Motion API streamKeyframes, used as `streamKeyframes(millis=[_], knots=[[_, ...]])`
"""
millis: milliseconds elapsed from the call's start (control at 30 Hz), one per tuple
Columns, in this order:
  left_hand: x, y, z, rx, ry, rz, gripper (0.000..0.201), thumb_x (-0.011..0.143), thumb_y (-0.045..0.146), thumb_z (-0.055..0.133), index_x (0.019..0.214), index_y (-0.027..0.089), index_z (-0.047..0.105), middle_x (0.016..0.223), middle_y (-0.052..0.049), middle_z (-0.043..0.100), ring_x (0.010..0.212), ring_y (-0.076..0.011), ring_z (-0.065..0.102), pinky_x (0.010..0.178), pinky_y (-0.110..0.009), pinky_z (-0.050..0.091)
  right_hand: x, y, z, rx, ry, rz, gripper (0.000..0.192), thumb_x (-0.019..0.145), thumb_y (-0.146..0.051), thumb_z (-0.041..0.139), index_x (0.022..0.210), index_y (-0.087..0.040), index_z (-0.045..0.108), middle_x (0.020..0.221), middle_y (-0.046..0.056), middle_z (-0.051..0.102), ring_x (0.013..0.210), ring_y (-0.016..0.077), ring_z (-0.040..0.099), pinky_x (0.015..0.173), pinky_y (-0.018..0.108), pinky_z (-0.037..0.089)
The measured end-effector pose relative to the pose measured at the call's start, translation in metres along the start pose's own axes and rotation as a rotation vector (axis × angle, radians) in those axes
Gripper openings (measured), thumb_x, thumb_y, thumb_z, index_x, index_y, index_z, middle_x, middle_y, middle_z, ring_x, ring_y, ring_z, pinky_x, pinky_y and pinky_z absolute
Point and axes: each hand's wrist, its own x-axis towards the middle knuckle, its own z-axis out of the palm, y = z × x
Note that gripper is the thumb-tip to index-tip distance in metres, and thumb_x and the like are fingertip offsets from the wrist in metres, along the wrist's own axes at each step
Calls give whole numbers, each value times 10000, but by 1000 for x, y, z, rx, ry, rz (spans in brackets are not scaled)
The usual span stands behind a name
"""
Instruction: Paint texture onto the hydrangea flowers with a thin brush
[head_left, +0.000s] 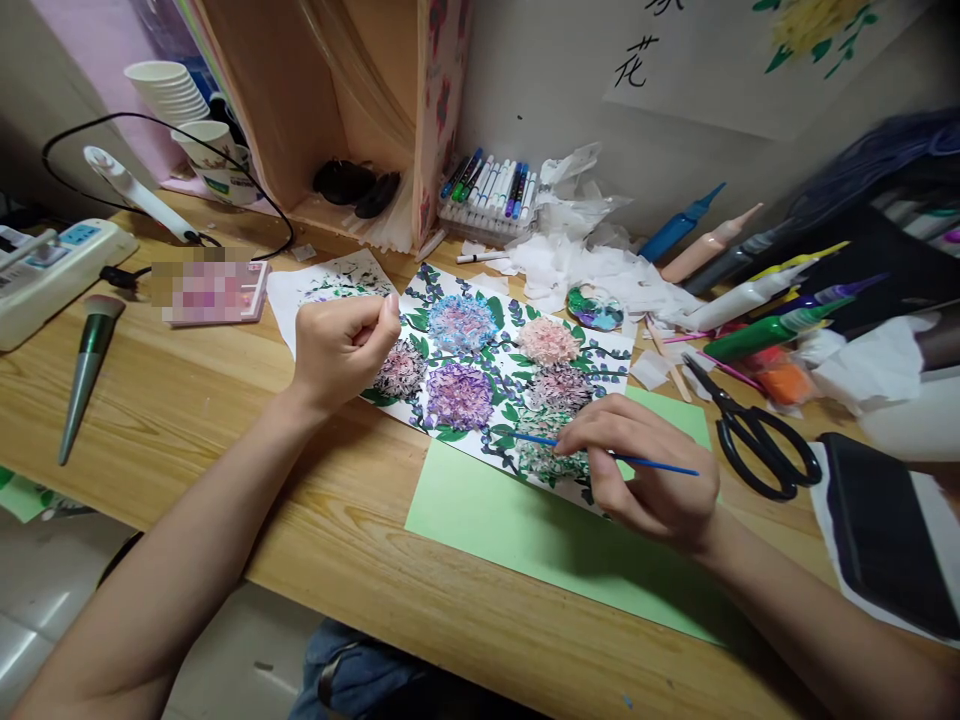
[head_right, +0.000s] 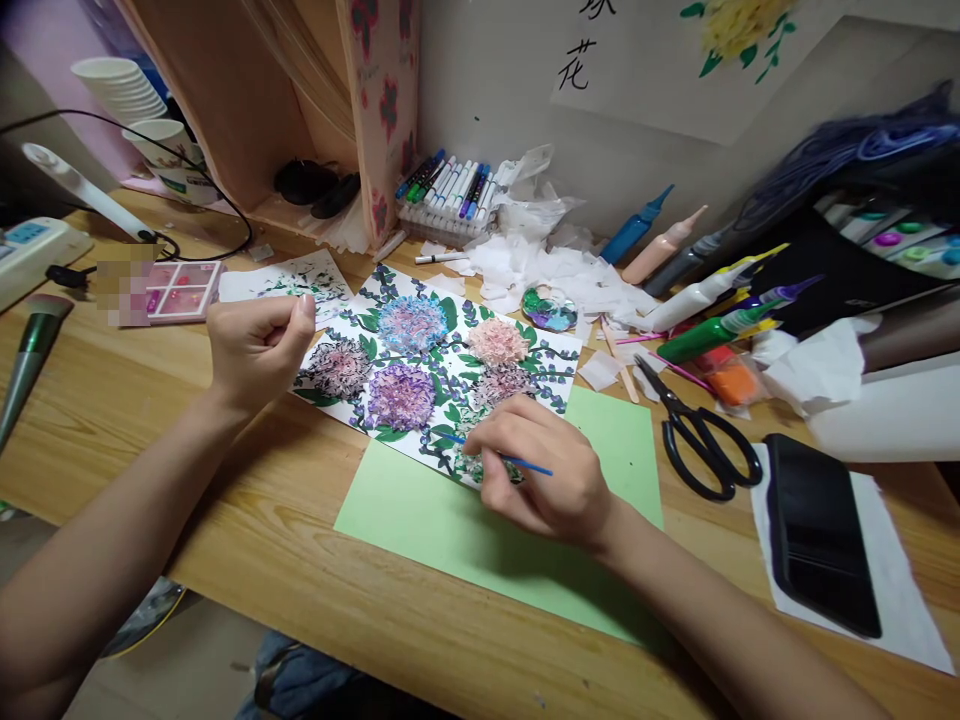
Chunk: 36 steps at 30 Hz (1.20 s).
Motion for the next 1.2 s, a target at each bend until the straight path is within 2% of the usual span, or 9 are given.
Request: streamKeyframes(millis=[100,200,367,433,533,633,900,1067,1200], knots=[[0,-1,0,-3,-4,-4,445,831,172,480,498,187,185,458,58,164,406,-72,166,422,-283,153,1,-2,-1,20,-18,3,250,742,-28,433,807,-210,591,649,15,627,619,146,576,527,275,492],[0,-1,0,-9,-8,-2,443,829,165,485,498,187,191,461,58,167,409,-73,168,425,-282,157,2,0,-9,-2,29,31,248,756,-40,436,808,-219,599,667,18,632,626,151,583,537,290,485],[0,-2,-1,-34,13,44,440,792,117,523,489,179,210,466,64,172,408,-58,170,420,-251,160,4,41,-38,-285,396,205,213,851,-155,445,731,-226,606,664,12,622,649,162,579,633,335,456],[0,-3,-1,-29,17,48,438,778,111,536,477,172,222,462,67,180,406,-48,177,419,-233,160,4,66,-49,-434,467,264,219,881,-195,431,736,-207,594,664,19,624,660,166,588,666,333,457],[0,-5,-1,-8,12,36,438,773,115,542,466,164,234,454,69,184,403,-38,187,419,-212,161,1,96,-58,-516,417,303,231,900,-230,403,748,-201,575,644,17,618,618,162,573,633,312,445],[1,-5,-1,9,-1,47,434,778,122,535,462,160,240,451,69,183,399,-34,189,416,-202,162,-2,110,-54,-517,352,341,235,910,-246,388,757,-207,562,672,17,627,664,171,585,668,309,444],[3,-2,-3,32,20,75,440,779,112,534,465,156,228,455,68,171,398,-28,180,405,-194,154,-4,112,-44,-460,268,405,219,916,-268,377,814,-208,562,735,31,640,751,189,591,705,312,436],[2,-3,-3,14,20,71,437,774,103,540,468,158,233,457,68,176,402,-30,180,406,-204,157,-1,105,-48,-447,328,404,217,914,-261,386,805,-211,567,717,23,639,710,178,596,704,322,450],[1,-4,-3,0,25,65,434,777,95,540,476,163,234,460,67,182,406,-36,184,408,-213,162,4,86,-46,-337,431,389,205,911,-277,413,810,-222,582,730,21,627,714,176,608,704,333,468]])
